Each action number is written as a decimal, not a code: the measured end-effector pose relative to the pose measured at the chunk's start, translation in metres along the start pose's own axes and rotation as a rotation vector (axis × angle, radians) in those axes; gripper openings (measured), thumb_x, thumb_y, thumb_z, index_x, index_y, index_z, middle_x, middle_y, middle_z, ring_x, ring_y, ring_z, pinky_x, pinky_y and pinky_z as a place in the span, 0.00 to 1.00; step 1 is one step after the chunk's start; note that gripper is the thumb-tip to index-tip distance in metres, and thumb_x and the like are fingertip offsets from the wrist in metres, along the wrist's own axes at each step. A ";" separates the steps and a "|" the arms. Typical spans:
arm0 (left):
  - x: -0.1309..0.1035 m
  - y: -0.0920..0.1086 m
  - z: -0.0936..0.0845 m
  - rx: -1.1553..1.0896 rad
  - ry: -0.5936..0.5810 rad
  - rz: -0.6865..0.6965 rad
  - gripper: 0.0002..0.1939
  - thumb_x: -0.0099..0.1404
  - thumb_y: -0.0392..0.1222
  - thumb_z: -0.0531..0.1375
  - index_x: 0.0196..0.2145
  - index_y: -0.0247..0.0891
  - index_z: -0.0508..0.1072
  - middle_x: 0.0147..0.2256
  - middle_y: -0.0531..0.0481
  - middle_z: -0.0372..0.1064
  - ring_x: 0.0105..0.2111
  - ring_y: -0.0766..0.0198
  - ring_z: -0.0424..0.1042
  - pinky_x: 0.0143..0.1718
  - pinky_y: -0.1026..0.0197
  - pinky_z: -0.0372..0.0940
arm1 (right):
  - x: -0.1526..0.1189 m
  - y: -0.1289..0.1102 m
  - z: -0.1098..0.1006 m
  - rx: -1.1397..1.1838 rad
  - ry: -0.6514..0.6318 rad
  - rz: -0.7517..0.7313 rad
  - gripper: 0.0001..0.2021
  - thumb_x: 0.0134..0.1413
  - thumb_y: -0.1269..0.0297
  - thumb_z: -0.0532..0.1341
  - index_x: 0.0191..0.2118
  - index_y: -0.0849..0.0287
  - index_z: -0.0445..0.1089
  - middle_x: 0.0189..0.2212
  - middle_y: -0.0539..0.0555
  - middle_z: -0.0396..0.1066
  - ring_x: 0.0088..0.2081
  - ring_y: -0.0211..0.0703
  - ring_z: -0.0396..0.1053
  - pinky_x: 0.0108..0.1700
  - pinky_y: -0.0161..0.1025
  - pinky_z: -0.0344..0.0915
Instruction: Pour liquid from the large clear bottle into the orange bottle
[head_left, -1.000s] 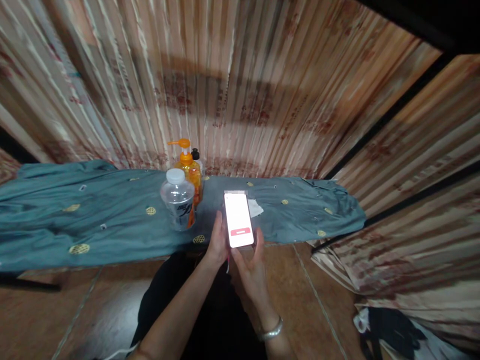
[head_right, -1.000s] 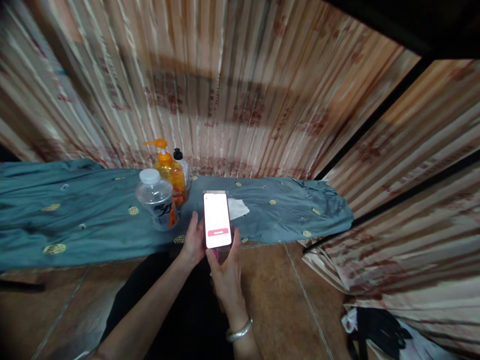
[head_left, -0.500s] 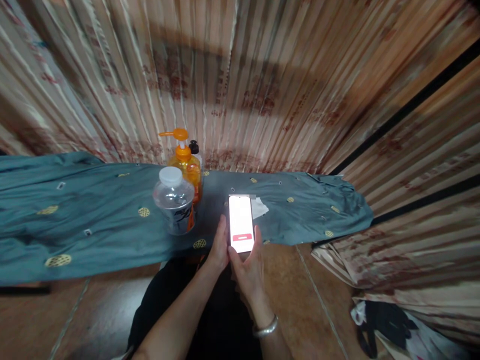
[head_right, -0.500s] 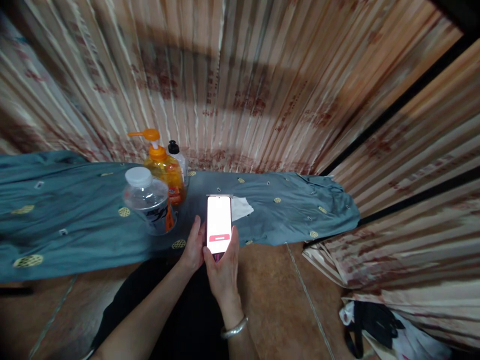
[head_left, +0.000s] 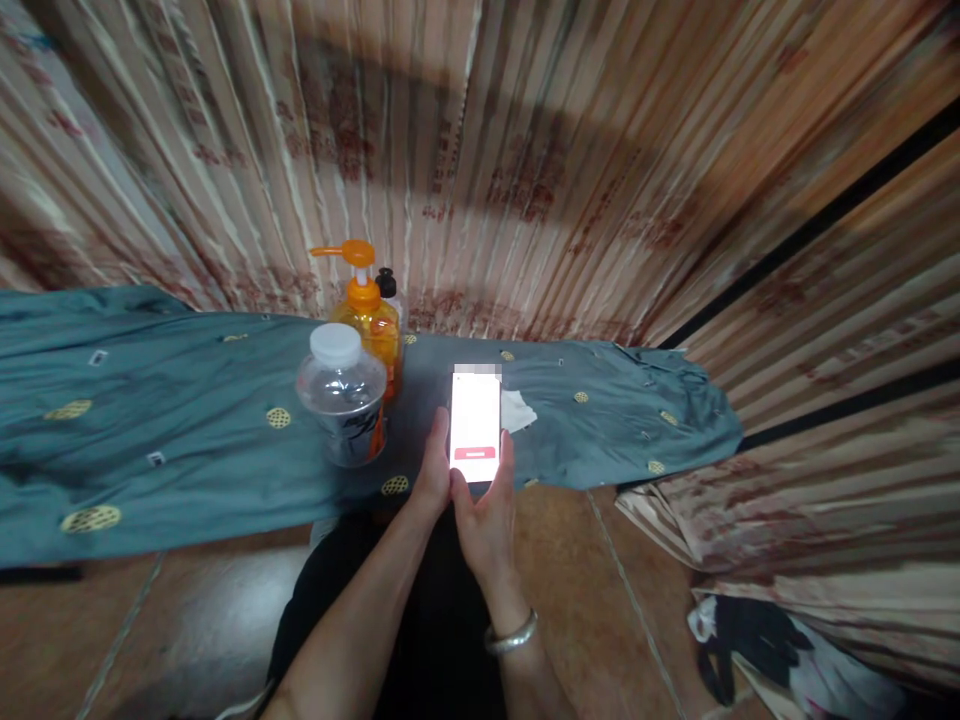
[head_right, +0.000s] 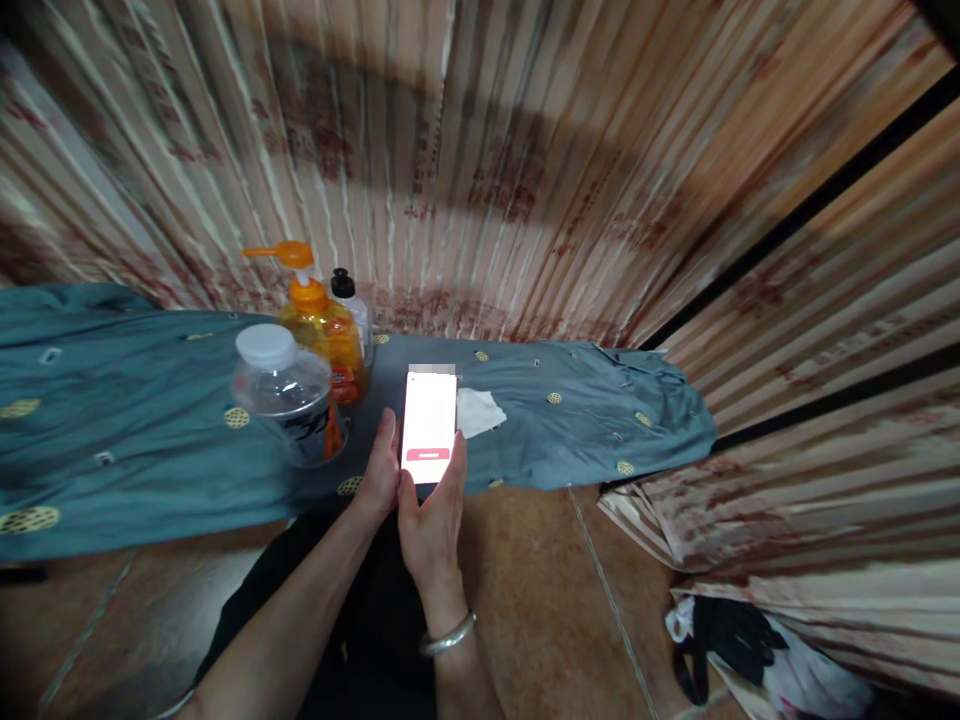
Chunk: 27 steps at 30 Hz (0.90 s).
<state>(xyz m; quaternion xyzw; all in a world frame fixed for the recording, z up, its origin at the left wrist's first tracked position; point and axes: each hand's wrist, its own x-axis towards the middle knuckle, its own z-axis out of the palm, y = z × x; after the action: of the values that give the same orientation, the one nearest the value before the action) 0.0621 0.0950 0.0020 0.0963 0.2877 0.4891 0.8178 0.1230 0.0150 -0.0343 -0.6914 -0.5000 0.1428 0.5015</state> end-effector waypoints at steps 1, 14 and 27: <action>0.001 -0.001 0.000 0.004 0.009 0.002 0.33 0.81 0.60 0.53 0.64 0.28 0.78 0.48 0.32 0.87 0.49 0.44 0.87 0.56 0.48 0.79 | -0.001 0.000 0.000 -0.003 0.004 -0.003 0.44 0.70 0.44 0.59 0.80 0.65 0.47 0.77 0.73 0.58 0.77 0.63 0.59 0.75 0.63 0.61; 0.011 -0.009 0.001 0.010 0.042 0.028 0.34 0.78 0.61 0.59 0.62 0.27 0.79 0.48 0.32 0.87 0.48 0.43 0.88 0.54 0.50 0.80 | -0.005 0.010 0.000 -0.028 -0.008 -0.021 0.42 0.73 0.50 0.56 0.81 0.66 0.43 0.79 0.74 0.53 0.80 0.63 0.53 0.78 0.66 0.56; 0.011 -0.008 0.005 0.055 0.033 -0.040 0.33 0.80 0.60 0.54 0.61 0.25 0.80 0.45 0.32 0.87 0.47 0.43 0.88 0.53 0.49 0.81 | -0.003 0.021 0.002 -0.003 0.000 0.011 0.43 0.70 0.49 0.59 0.80 0.67 0.45 0.78 0.75 0.53 0.79 0.66 0.54 0.77 0.68 0.57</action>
<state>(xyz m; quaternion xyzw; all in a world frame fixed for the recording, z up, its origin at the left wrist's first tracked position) 0.0747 0.1007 -0.0018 0.1049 0.3162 0.4661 0.8196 0.1321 0.0138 -0.0534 -0.6947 -0.4965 0.1448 0.4999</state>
